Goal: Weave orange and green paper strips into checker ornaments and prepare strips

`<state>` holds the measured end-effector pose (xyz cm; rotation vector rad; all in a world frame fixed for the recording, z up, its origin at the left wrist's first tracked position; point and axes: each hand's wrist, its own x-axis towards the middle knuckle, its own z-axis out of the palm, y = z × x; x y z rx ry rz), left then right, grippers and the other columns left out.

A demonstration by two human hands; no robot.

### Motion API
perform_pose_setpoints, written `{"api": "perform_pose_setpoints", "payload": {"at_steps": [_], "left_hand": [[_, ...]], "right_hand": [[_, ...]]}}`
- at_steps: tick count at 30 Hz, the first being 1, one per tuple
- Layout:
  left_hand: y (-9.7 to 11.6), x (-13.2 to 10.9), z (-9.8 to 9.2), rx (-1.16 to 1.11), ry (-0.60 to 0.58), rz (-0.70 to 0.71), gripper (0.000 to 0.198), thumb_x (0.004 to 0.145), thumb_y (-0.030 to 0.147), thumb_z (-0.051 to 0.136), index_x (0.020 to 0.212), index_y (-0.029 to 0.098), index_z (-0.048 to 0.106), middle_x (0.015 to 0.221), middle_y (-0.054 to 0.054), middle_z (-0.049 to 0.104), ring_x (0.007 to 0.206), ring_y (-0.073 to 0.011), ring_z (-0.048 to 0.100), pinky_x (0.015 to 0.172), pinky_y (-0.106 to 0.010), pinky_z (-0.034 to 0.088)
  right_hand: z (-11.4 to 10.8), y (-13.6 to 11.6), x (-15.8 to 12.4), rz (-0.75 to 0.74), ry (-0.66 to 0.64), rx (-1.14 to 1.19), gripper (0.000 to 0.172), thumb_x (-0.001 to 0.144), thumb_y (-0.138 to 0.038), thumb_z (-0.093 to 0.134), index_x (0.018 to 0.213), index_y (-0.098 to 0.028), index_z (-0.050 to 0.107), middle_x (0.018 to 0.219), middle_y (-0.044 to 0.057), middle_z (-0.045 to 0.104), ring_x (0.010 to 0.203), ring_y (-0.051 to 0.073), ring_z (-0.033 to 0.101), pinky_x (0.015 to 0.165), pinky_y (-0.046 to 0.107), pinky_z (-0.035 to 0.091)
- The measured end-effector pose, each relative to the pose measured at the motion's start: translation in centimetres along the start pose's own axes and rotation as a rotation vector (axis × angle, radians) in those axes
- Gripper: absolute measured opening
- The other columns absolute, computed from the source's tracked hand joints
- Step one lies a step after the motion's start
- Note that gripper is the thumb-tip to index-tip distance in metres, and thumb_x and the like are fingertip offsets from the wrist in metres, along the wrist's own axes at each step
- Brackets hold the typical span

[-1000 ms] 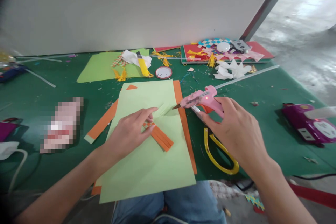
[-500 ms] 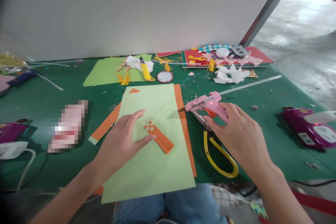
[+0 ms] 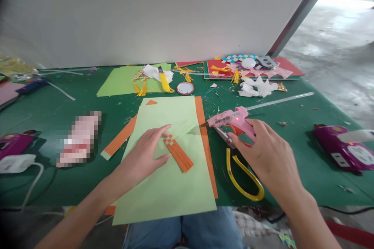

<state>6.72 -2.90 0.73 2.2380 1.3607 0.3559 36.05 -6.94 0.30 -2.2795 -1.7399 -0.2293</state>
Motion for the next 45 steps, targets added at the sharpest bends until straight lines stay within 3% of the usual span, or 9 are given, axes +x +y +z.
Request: {"api": "perform_pose_setpoints", "payload": {"at_steps": [7, 11, 18, 24, 31, 34, 37, 41, 45], "left_hand": [[0.7, 0.5, 0.1, 0.190, 0.100, -0.070, 0.065, 0.082, 0.046, 0.063, 0.135, 0.019, 0.038, 0.108, -0.011, 0.059, 0.108, -0.0323, 0.049, 0.092, -0.050, 0.040], [1.0, 0.6, 0.8, 0.216, 0.068, -0.072, 0.062, 0.083, 0.044, 0.062, 0.135, 0.020, 0.038, 0.109, -0.011, 0.057, 0.107, -0.0319, 0.048, 0.091, -0.051, 0.040], [0.9, 0.7, 1.0, -0.028, 0.065, -0.074, 0.055, 0.081, 0.027, 0.066, 0.131, 0.027, 0.043, 0.114, -0.007, 0.053, 0.110, -0.0263, 0.050, 0.093, -0.041, 0.044], [0.6, 1.2, 0.8, -0.332, 0.091, -0.146, 0.041, 0.083, 0.017, 0.060, 0.122, 0.023, 0.051, 0.103, -0.004, 0.058, 0.091, -0.0167, 0.061, 0.086, -0.031, 0.049], [-0.8, 2.3, -2.2, -0.577, 0.036, -0.201, 0.036, 0.085, 0.024, 0.058, 0.120, 0.021, 0.053, 0.095, -0.004, 0.066, 0.089, -0.0167, 0.066, 0.086, -0.031, 0.052], [-1.2, 2.8, -4.5, -0.583, 0.037, -0.086, 0.039, 0.084, 0.025, 0.059, 0.123, 0.022, 0.053, 0.095, -0.005, 0.068, 0.091, -0.0179, 0.067, 0.085, -0.033, 0.053], [-1.2, 3.6, -6.1, -0.623, -0.123, 0.006, 0.037, 0.086, 0.023, 0.057, 0.123, 0.022, 0.054, 0.093, -0.005, 0.069, 0.088, -0.0175, 0.068, 0.079, -0.030, 0.055], [-1.8, 4.8, -5.4, -0.491, -0.298, 0.003, 0.034, 0.088, 0.026, 0.055, 0.121, 0.020, 0.055, 0.094, -0.005, 0.071, 0.088, -0.0175, 0.068, 0.079, -0.030, 0.054], [-2.5, 5.3, -3.5, -0.063, -0.075, 0.152, 0.028, 0.088, 0.026, 0.055, 0.115, 0.020, 0.059, 0.112, -0.007, 0.065, 0.105, -0.0215, 0.060, 0.090, -0.037, 0.049]], "right_hand": [[-0.1, 0.0, 0.0, 0.011, -0.011, -0.009, 0.050, 0.074, -0.062, 0.056, 0.107, -0.024, 0.055, 0.101, 0.004, 0.069, 0.081, 0.031, 0.067, 0.060, 0.034, 0.047], [-0.2, -0.2, -0.1, 0.011, -0.003, -0.010, 0.052, 0.074, -0.063, 0.056, 0.108, -0.024, 0.055, 0.101, 0.005, 0.070, 0.083, 0.031, 0.067, 0.061, 0.035, 0.047], [0.0, 0.1, -0.2, 0.023, 0.006, -0.021, 0.053, 0.074, -0.063, 0.055, 0.111, -0.024, 0.056, 0.103, 0.006, 0.070, 0.082, 0.032, 0.068, 0.062, 0.036, 0.048], [0.2, 0.6, -0.3, 0.047, 0.004, -0.047, 0.052, 0.074, -0.063, 0.056, 0.108, -0.024, 0.056, 0.099, 0.006, 0.070, 0.079, 0.032, 0.068, 0.059, 0.035, 0.047], [0.4, 0.8, 0.0, 0.041, 0.005, -0.040, 0.052, 0.075, -0.066, 0.051, 0.107, -0.025, 0.055, 0.095, 0.006, 0.069, 0.079, 0.031, 0.067, 0.059, 0.035, 0.045], [0.3, 1.0, 0.2, 0.048, -0.003, -0.029, 0.050, 0.075, -0.065, 0.052, 0.105, -0.025, 0.055, 0.094, 0.005, 0.069, 0.080, 0.031, 0.066, 0.060, 0.035, 0.045], [0.2, 1.1, 0.4, 0.058, -0.004, -0.025, 0.049, 0.075, -0.065, 0.051, 0.103, -0.025, 0.055, 0.091, 0.005, 0.069, 0.080, 0.031, 0.066, 0.061, 0.035, 0.044], [0.1, 1.1, 0.5, 0.069, -0.002, -0.031, 0.050, 0.074, -0.066, 0.050, 0.102, -0.025, 0.055, 0.092, 0.005, 0.070, 0.081, 0.032, 0.066, 0.062, 0.036, 0.044], [0.2, 1.2, 0.4, 0.049, 0.010, -0.038, 0.051, 0.075, -0.066, 0.049, 0.103, -0.024, 0.055, 0.093, 0.006, 0.069, 0.080, 0.032, 0.066, 0.062, 0.035, 0.044]]}}
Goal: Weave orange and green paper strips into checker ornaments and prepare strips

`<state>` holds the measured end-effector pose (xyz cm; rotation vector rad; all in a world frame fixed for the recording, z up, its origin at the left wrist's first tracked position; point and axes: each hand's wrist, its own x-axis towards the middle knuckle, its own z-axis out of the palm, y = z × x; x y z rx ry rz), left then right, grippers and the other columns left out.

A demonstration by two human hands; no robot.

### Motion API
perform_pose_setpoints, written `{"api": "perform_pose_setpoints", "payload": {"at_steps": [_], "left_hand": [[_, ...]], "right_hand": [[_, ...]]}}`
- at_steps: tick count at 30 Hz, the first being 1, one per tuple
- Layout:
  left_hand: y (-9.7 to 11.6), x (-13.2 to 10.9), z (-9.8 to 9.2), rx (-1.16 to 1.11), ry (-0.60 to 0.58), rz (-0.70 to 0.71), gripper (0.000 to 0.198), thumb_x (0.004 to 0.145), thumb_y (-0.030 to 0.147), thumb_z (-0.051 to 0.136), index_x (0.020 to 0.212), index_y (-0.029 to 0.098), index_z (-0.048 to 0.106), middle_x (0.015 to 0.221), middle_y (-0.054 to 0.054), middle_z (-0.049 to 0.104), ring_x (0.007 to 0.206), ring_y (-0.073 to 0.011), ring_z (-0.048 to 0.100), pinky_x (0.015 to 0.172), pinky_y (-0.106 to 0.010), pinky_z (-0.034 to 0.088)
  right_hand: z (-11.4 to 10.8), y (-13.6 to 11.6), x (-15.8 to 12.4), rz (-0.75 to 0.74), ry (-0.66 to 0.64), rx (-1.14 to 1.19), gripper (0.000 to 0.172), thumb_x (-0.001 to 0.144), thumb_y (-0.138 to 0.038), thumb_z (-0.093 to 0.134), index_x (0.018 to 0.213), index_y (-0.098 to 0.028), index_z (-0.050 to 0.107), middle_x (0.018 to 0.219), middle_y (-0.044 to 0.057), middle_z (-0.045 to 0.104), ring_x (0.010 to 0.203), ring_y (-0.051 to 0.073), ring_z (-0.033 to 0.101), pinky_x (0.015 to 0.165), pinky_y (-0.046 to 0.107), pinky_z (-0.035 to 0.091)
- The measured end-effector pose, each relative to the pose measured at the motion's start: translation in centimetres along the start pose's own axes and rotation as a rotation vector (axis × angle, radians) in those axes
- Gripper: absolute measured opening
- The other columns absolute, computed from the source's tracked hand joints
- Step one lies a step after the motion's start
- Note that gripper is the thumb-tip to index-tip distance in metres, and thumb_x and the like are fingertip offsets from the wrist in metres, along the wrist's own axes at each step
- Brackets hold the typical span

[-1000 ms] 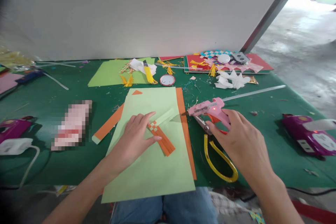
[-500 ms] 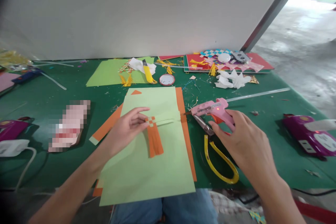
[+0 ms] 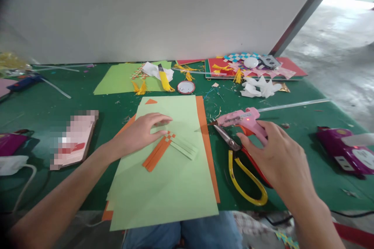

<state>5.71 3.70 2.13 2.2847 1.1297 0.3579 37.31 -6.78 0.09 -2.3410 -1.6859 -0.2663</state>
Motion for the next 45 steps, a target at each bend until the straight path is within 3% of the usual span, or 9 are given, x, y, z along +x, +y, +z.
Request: {"api": "perform_pose_setpoints", "payload": {"at_steps": [2, 5, 11, 25, 35, 45], "left_hand": [[0.1, -0.1, 0.5, 0.173, 0.048, 0.168, 0.021, 0.092, 0.024, 0.051, 0.108, 0.019, 0.062, 0.112, -0.007, 0.064, 0.109, -0.0216, 0.056, 0.093, -0.037, 0.046], [0.7, -0.5, 0.8, 0.300, -0.015, 0.386, 0.019, 0.094, 0.019, 0.046, 0.102, 0.017, 0.063, 0.101, -0.007, 0.066, 0.099, -0.0188, 0.059, 0.085, -0.032, 0.049], [0.8, -0.7, 1.5, 0.489, -0.045, 0.589, 0.026, 0.094, 0.008, 0.038, 0.100, 0.016, 0.062, 0.089, -0.007, 0.068, 0.089, -0.0182, 0.062, 0.077, -0.031, 0.051], [-0.4, -0.7, 2.1, 0.568, 0.016, 0.646, 0.025, 0.090, 0.003, 0.042, 0.104, 0.013, 0.061, 0.089, -0.008, 0.069, 0.087, -0.0191, 0.064, 0.065, -0.028, 0.052], [-0.7, -0.7, 2.1, 0.432, 0.018, 0.629, 0.023, 0.094, 0.013, 0.042, 0.106, 0.015, 0.062, 0.094, -0.010, 0.068, 0.095, -0.0191, 0.063, 0.076, -0.030, 0.054], [-0.6, -0.7, 1.8, 0.521, -0.047, 0.603, 0.025, 0.092, 0.007, 0.042, 0.108, 0.012, 0.060, 0.092, -0.010, 0.067, 0.090, -0.0199, 0.062, 0.073, -0.031, 0.054]], "right_hand": [[0.0, 0.1, 0.0, -0.009, 0.008, -0.007, 0.050, 0.075, -0.066, 0.048, 0.102, -0.025, 0.055, 0.092, 0.006, 0.069, 0.079, 0.031, 0.066, 0.061, 0.035, 0.044], [0.1, 0.0, 0.0, -0.023, 0.008, -0.006, 0.048, 0.076, -0.066, 0.047, 0.100, -0.025, 0.055, 0.091, 0.005, 0.068, 0.078, 0.030, 0.065, 0.059, 0.033, 0.043], [0.1, -0.6, 0.2, -0.024, -0.004, 0.002, 0.049, 0.076, -0.066, 0.047, 0.101, -0.025, 0.055, 0.091, 0.006, 0.068, 0.079, 0.030, 0.065, 0.061, 0.034, 0.043], [0.3, -0.8, 0.3, -0.010, -0.018, -0.013, 0.050, 0.076, -0.066, 0.046, 0.102, -0.024, 0.056, 0.093, 0.006, 0.068, 0.080, 0.030, 0.066, 0.060, 0.034, 0.044], [-0.1, -1.0, 0.3, -0.007, -0.032, -0.017, 0.051, 0.076, -0.065, 0.049, 0.104, -0.023, 0.057, 0.094, 0.008, 0.068, 0.080, 0.031, 0.065, 0.060, 0.034, 0.043], [0.2, -1.0, 0.3, -0.022, -0.019, -0.024, 0.049, 0.075, -0.063, 0.054, 0.104, -0.023, 0.056, 0.093, 0.006, 0.069, 0.077, 0.030, 0.065, 0.057, 0.032, 0.042]]}}
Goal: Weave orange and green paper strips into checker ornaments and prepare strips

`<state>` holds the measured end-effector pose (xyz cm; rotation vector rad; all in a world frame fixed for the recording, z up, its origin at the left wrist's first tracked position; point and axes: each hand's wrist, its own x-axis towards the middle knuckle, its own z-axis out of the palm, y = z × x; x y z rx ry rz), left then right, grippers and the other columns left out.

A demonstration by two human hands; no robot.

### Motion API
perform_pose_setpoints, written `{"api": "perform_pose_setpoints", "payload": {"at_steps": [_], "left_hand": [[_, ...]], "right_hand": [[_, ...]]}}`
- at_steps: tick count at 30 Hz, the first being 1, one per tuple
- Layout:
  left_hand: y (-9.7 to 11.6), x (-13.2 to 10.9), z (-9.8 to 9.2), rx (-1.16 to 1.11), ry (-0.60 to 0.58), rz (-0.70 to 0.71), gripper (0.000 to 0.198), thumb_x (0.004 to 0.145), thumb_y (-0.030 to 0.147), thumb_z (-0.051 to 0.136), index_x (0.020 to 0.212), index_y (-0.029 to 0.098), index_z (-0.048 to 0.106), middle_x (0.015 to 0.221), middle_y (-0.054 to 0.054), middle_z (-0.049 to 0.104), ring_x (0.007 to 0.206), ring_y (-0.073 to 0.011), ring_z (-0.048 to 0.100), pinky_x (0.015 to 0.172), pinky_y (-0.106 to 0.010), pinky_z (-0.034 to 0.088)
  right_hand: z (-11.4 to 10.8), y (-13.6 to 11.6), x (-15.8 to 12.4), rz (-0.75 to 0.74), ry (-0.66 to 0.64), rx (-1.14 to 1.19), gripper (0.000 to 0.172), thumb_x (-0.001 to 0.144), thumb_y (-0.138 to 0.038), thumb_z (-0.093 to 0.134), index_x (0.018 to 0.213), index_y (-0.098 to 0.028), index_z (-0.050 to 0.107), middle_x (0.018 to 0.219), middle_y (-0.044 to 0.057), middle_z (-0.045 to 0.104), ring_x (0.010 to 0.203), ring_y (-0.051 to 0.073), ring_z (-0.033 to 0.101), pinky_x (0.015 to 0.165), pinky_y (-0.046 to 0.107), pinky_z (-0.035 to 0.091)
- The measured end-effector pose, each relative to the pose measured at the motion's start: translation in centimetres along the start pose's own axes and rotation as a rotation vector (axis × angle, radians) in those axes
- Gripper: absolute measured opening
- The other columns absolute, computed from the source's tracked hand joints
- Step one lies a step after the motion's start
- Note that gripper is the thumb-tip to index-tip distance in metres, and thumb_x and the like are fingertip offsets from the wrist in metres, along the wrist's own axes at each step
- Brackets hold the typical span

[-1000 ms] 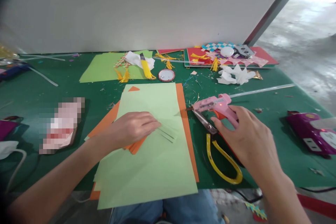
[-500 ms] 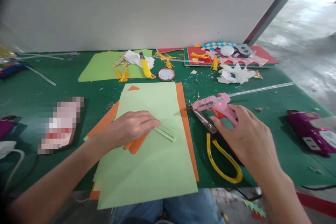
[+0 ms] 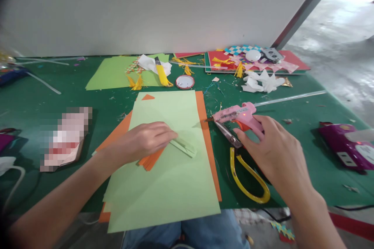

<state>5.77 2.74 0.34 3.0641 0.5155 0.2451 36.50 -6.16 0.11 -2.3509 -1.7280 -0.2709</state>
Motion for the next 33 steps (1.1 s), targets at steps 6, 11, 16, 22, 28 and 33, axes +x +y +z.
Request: {"api": "perform_pose_setpoints", "payload": {"at_steps": [6, 11, 16, 22, 28, 33], "left_hand": [[0.0, -0.1, -0.1, 0.001, 0.027, 0.000, 0.027, 0.091, 0.007, 0.043, 0.111, 0.011, 0.059, 0.090, -0.010, 0.067, 0.089, -0.0204, 0.063, 0.072, -0.031, 0.054], [0.0, 0.0, 0.2, -0.039, 0.066, -0.021, 0.028, 0.090, 0.007, 0.043, 0.111, 0.012, 0.059, 0.090, -0.008, 0.068, 0.087, -0.0192, 0.063, 0.072, -0.030, 0.053], [-0.2, -0.1, 0.8, -0.156, 0.141, -0.072, 0.026, 0.089, 0.007, 0.046, 0.109, 0.014, 0.060, 0.090, -0.007, 0.068, 0.088, -0.0179, 0.062, 0.077, -0.030, 0.052], [-0.6, -0.1, 1.0, -0.356, 0.187, -0.192, 0.019, 0.091, 0.013, 0.048, 0.103, 0.017, 0.062, 0.094, -0.005, 0.069, 0.090, -0.0164, 0.062, 0.080, -0.029, 0.049], [-0.7, -0.3, 1.0, -0.416, 0.211, -0.229, 0.017, 0.090, 0.015, 0.049, 0.100, 0.017, 0.063, 0.095, -0.004, 0.069, 0.090, -0.0158, 0.062, 0.081, -0.027, 0.047], [-0.7, -0.5, 1.0, -0.452, 0.178, -0.243, 0.025, 0.085, 0.008, 0.052, 0.105, 0.019, 0.062, 0.093, -0.001, 0.068, 0.087, -0.0141, 0.061, 0.078, -0.025, 0.045]], "right_hand": [[-0.2, -0.1, 0.0, -0.001, -0.004, 0.014, 0.047, 0.074, -0.064, 0.052, 0.099, -0.025, 0.055, 0.088, 0.005, 0.068, 0.076, 0.030, 0.065, 0.057, 0.032, 0.041], [-0.3, -0.4, 0.0, -0.004, -0.007, 0.018, 0.048, 0.075, -0.064, 0.052, 0.100, -0.024, 0.055, 0.089, 0.006, 0.067, 0.077, 0.030, 0.065, 0.058, 0.032, 0.042], [-0.4, -0.9, -0.1, -0.017, -0.007, 0.012, 0.047, 0.074, -0.061, 0.057, 0.103, -0.023, 0.055, 0.092, 0.005, 0.068, 0.076, 0.028, 0.065, 0.058, 0.031, 0.042], [-0.9, -3.0, -0.6, -0.125, -0.029, 0.028, 0.046, 0.078, -0.059, 0.057, 0.106, -0.022, 0.054, 0.098, 0.006, 0.068, 0.077, 0.027, 0.065, 0.059, 0.032, 0.043], [-0.9, -5.2, -0.6, -0.301, -0.020, 0.073, 0.038, 0.083, -0.050, 0.055, 0.106, -0.019, 0.054, 0.098, 0.009, 0.067, 0.078, 0.025, 0.063, 0.061, 0.033, 0.043], [-0.5, -6.5, -0.4, -0.371, -0.019, 0.052, 0.036, 0.084, -0.046, 0.057, 0.107, -0.018, 0.053, 0.093, 0.005, 0.065, 0.081, 0.023, 0.063, 0.061, 0.031, 0.042]]}}
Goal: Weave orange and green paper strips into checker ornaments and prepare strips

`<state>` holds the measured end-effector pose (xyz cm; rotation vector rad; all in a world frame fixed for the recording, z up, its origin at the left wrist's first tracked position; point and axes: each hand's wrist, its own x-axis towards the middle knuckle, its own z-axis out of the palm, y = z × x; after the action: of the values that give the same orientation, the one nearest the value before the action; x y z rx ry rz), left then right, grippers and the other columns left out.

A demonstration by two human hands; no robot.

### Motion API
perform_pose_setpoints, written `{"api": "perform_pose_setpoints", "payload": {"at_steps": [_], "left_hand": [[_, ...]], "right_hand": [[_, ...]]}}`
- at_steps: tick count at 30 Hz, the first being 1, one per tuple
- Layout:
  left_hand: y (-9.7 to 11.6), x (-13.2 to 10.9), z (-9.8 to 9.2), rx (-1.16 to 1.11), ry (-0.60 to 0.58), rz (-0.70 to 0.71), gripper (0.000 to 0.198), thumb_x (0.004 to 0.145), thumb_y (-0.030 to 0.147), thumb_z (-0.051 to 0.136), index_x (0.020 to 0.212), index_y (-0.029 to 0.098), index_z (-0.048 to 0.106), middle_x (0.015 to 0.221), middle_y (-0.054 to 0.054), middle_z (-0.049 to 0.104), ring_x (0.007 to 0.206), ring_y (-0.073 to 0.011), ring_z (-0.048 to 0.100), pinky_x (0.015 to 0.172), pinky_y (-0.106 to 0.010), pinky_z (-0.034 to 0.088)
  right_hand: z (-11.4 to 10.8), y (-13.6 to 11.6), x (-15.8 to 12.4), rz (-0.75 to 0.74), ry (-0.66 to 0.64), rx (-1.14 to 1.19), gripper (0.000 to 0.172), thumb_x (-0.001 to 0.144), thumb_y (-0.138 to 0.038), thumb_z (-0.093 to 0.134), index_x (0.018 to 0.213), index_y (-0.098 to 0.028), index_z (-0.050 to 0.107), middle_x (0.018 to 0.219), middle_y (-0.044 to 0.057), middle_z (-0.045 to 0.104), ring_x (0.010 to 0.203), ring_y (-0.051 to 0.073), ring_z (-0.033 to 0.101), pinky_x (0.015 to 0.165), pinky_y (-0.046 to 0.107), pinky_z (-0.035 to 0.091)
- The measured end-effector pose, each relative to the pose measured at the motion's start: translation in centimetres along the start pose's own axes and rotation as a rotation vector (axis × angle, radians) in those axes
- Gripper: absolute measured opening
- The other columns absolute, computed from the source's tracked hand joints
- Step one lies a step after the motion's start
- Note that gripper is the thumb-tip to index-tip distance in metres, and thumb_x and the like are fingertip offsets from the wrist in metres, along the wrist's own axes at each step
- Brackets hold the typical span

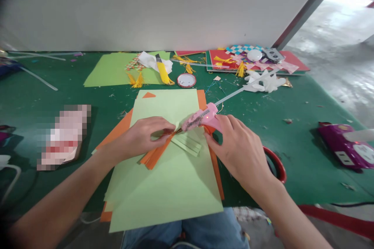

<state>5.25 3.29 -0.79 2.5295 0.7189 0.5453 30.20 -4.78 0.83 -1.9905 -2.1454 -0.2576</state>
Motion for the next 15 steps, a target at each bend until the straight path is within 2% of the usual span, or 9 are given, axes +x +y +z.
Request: {"api": "perform_pose_setpoints", "payload": {"at_steps": [3, 10, 15], "left_hand": [[-0.11, 0.02, 0.06, -0.012, 0.003, -0.003, 0.026, 0.085, 0.008, 0.053, 0.106, 0.020, 0.061, 0.094, -0.001, 0.068, 0.087, -0.0133, 0.061, 0.078, -0.024, 0.045], [-0.03, 0.06, -0.01, -0.051, -0.015, -0.060, 0.015, 0.083, 0.008, 0.054, 0.091, 0.019, 0.061, 0.085, 0.001, 0.064, 0.076, -0.0111, 0.058, 0.071, -0.023, 0.044], [0.09, -0.12, -0.14, -0.100, -0.023, -0.079, 0.015, 0.081, 0.005, 0.052, 0.084, 0.019, 0.057, 0.089, 0.000, 0.064, 0.080, -0.0116, 0.058, 0.072, -0.022, 0.044]], "right_hand": [[0.24, -0.44, 0.17, -0.028, 0.001, -0.019, 0.031, 0.083, -0.043, 0.058, 0.102, -0.019, 0.053, 0.090, 0.004, 0.064, 0.078, 0.022, 0.062, 0.060, 0.030, 0.041], [0.34, -0.85, 0.13, -0.050, 0.011, -0.046, 0.028, 0.084, -0.040, 0.058, 0.100, -0.018, 0.053, 0.087, 0.004, 0.064, 0.078, 0.023, 0.061, 0.059, 0.030, 0.040], [0.31, -0.85, 0.04, -0.070, 0.020, -0.059, 0.025, 0.085, -0.041, 0.057, 0.097, -0.019, 0.053, 0.084, 0.005, 0.063, 0.076, 0.023, 0.061, 0.057, 0.030, 0.038]]}}
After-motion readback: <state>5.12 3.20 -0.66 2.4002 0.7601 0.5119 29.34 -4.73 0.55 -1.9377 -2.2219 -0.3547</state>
